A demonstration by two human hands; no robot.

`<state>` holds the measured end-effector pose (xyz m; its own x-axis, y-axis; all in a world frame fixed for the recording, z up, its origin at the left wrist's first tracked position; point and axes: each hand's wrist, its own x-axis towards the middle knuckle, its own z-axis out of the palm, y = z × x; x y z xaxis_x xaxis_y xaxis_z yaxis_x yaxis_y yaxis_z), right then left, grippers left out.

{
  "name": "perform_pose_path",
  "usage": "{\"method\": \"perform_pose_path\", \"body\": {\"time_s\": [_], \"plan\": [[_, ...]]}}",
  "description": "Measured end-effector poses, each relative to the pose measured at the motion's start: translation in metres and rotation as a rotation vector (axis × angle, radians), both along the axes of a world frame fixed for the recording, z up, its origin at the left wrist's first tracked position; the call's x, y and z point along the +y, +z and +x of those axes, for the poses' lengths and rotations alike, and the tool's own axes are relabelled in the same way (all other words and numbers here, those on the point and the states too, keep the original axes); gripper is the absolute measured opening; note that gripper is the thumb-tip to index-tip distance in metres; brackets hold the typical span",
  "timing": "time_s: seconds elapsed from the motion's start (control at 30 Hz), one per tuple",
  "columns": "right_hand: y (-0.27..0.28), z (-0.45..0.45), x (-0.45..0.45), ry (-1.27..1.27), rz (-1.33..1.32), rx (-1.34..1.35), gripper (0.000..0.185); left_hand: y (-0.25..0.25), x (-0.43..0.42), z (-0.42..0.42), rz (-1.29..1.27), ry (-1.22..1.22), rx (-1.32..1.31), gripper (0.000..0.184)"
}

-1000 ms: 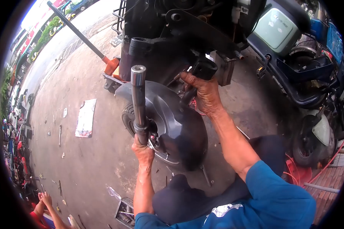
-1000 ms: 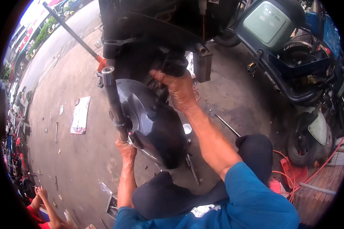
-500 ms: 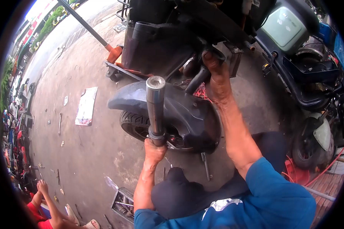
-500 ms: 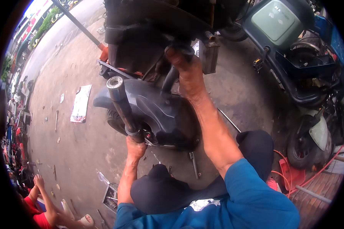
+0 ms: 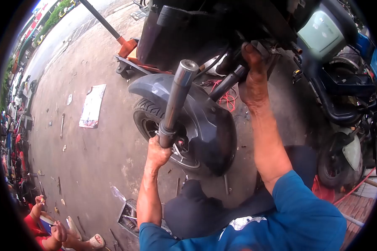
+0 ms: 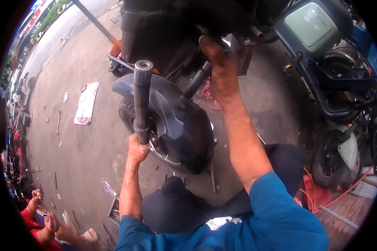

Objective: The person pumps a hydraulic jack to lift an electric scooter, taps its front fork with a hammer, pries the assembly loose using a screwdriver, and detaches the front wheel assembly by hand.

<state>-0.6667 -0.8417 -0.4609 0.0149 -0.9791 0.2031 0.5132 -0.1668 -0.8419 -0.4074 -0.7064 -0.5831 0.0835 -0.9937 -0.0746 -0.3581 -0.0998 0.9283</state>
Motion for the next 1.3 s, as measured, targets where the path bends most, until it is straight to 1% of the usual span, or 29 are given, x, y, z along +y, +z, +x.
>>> {"method": "perform_pose_path", "body": {"time_s": [0.07,0.13,0.17,0.23,0.3,0.4,0.5,0.57,0.6,0.67,0.7,0.73,0.8,0.83,0.87,0.97,1.07,1.13,1.17,1.27,1.3], "plan": [[-0.008,-0.004,-0.005,-0.087,-0.110,0.035,0.038,0.001,-0.006,0.003,0.023,-0.059,-0.017,0.024],[-0.030,-0.019,-0.010,-0.142,-0.207,0.156,0.041,0.000,-0.010,0.003,0.047,-0.107,-0.024,0.024],[-0.032,-0.019,-0.010,-0.165,-0.254,0.215,0.043,0.002,-0.012,0.003,0.054,-0.122,-0.028,0.025],[-0.034,-0.019,-0.005,-0.091,-0.228,-0.005,0.047,0.000,-0.017,0.003,0.057,-0.144,-0.063,0.027],[-0.023,-0.013,0.009,-0.138,-0.135,-0.195,0.054,-0.004,-0.017,0.000,0.066,-0.167,-0.125,0.029],[-0.030,-0.026,0.009,-0.115,-0.015,-0.258,0.047,0.004,-0.015,-0.009,0.077,-0.199,-0.093,0.032],[-0.020,-0.029,0.009,-0.239,0.181,-0.179,0.045,0.006,-0.005,-0.016,0.106,-0.200,-0.061,0.035],[-0.014,-0.036,0.012,-0.269,0.184,-0.119,0.046,0.011,0.002,-0.024,0.124,-0.207,-0.077,0.035],[-0.011,-0.039,0.013,-0.280,0.186,-0.087,0.047,0.011,0.008,-0.028,0.105,-0.211,-0.114,0.031],[0.000,-0.042,0.015,-0.287,0.174,-0.074,0.044,-0.002,0.019,-0.038,-0.029,-0.234,-0.113,0.027],[0.003,-0.046,0.016,-0.281,0.184,-0.067,0.044,0.000,0.024,-0.048,-0.114,-0.226,-0.067,0.025],[0.007,-0.050,0.017,-0.279,0.194,-0.059,0.043,0.002,0.028,-0.056,-0.101,-0.225,-0.050,0.022],[0.019,-0.056,0.022,-0.253,0.168,-0.006,0.042,-0.001,0.037,-0.069,-0.075,-0.269,0.055,0.024],[0.023,-0.060,0.024,-0.231,0.132,0.027,0.041,-0.005,0.043,-0.079,-0.013,-0.259,0.134,0.027],[0.027,-0.064,0.026,-0.211,0.099,0.061,0.041,0.000,0.045,-0.084,0.081,-0.323,0.116,0.035],[0.044,-0.076,0.037,-0.161,0.051,0.110,0.039,0.015,0.047,-0.103,0.174,-0.417,0.268,0.047],[0.070,-0.084,0.046,-0.137,0.021,0.220,0.037,0.022,0.042,-0.115,0.315,-0.530,0.292,0.047],[0.085,-0.090,0.050,-0.123,0.005,0.292,0.035,0.039,0.038,-0.124,0.322,-0.559,0.309,0.045],[0.087,-0.095,0.053,-0.122,-0.045,0.268,0.034,0.045,0.034,-0.129,0.319,-0.569,0.319,0.044],[0.106,-0.111,0.063,-0.049,-0.151,0.265,0.036,0.040,0.028,-0.147,0.337,-0.627,0.382,0.042],[0.102,-0.124,0.061,-0.013,-0.206,0.261,0.032,0.043,0.027,-0.156,0.325,-0.592,0.454,0.040]]}}
